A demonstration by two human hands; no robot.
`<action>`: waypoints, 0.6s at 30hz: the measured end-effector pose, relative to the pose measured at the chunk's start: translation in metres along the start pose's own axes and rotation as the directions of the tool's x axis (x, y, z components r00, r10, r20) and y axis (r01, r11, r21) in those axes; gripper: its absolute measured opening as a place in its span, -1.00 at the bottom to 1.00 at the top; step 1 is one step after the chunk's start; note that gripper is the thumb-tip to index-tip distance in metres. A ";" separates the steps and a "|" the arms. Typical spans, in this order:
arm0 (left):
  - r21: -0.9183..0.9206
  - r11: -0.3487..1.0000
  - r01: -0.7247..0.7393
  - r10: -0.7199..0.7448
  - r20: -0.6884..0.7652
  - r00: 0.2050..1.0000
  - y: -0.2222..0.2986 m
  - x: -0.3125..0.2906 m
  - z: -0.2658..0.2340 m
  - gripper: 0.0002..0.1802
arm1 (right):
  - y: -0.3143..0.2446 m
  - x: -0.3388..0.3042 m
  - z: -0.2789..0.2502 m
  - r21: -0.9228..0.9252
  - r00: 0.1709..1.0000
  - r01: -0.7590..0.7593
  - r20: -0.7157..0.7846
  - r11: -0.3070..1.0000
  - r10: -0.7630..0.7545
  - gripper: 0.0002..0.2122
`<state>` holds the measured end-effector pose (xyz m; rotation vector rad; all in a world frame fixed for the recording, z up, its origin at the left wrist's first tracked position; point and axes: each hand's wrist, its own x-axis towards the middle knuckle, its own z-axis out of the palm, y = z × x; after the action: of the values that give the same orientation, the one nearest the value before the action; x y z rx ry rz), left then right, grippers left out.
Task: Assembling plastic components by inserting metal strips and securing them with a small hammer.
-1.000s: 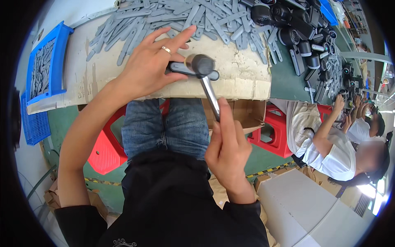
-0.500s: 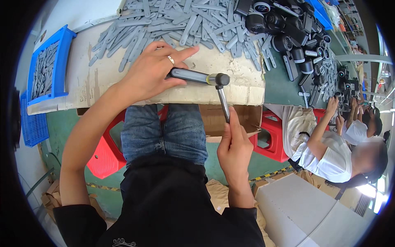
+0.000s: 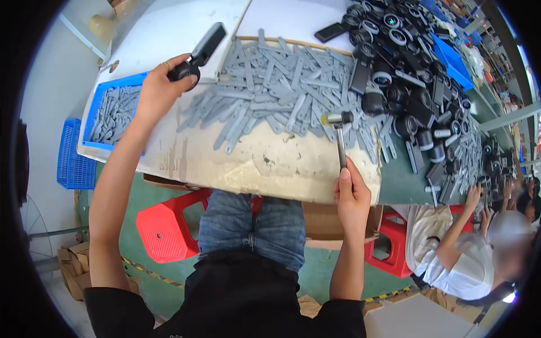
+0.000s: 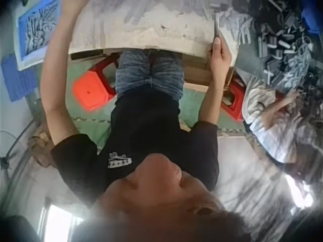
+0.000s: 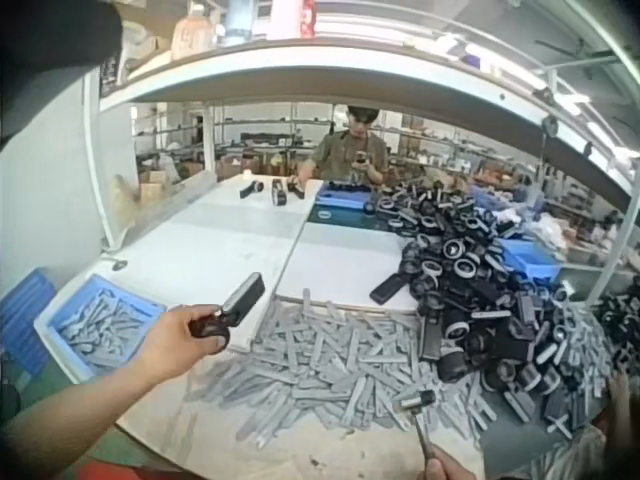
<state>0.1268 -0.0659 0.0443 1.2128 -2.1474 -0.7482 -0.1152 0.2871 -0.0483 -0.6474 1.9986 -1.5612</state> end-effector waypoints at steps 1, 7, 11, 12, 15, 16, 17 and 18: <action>0.034 0.999 0.037 -0.036 -0.030 0.999 -0.012 0.022 -0.003 -0.38 | 0.001 0.004 0.001 0.006 1.000 -0.018 0.008 1.000 0.018 -0.61; 0.115 0.981 0.154 -0.134 -0.167 0.977 -0.078 0.179 0.021 -0.22 | 0.002 0.000 -0.006 0.054 1.000 0.003 0.018 0.999 -0.004 -0.62; 0.361 0.927 0.103 -0.033 -0.196 0.980 -0.095 0.281 0.036 -0.20 | 0.018 -0.004 -0.004 0.020 0.995 0.093 0.025 0.995 -0.094 -0.59; 0.306 0.948 0.088 -0.059 -0.105 0.993 -0.072 0.280 0.051 -0.29 | 0.018 -0.004 -0.007 0.010 0.998 0.056 0.026 0.998 -0.056 -0.58; 0.339 0.893 -0.297 0.321 -0.015 0.947 -0.041 0.272 0.098 -0.39 | 0.012 0.002 -0.002 0.009 0.987 0.145 0.068 0.989 -0.145 -0.57; 0.206 0.905 -0.371 0.373 0.033 0.927 -0.016 0.256 0.124 -0.43 | 0.012 0.001 -0.003 -0.002 0.989 0.140 0.041 0.990 -0.140 -0.57; 0.072 0.901 -0.428 0.423 0.070 0.903 0.018 0.237 0.154 -0.47 | 0.012 -0.001 -0.004 0.018 0.992 0.126 0.020 0.992 -0.127 -0.57; -0.008 0.886 -0.463 0.461 0.117 0.880 0.040 0.228 0.175 -0.43 | 0.011 -0.002 -0.004 0.044 0.993 0.120 0.013 0.992 -0.120 -0.57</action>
<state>-0.1177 -0.2142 -0.0045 0.6259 -2.4135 -0.5933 -0.1165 0.2936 -0.0578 -0.7731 1.9401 -1.6589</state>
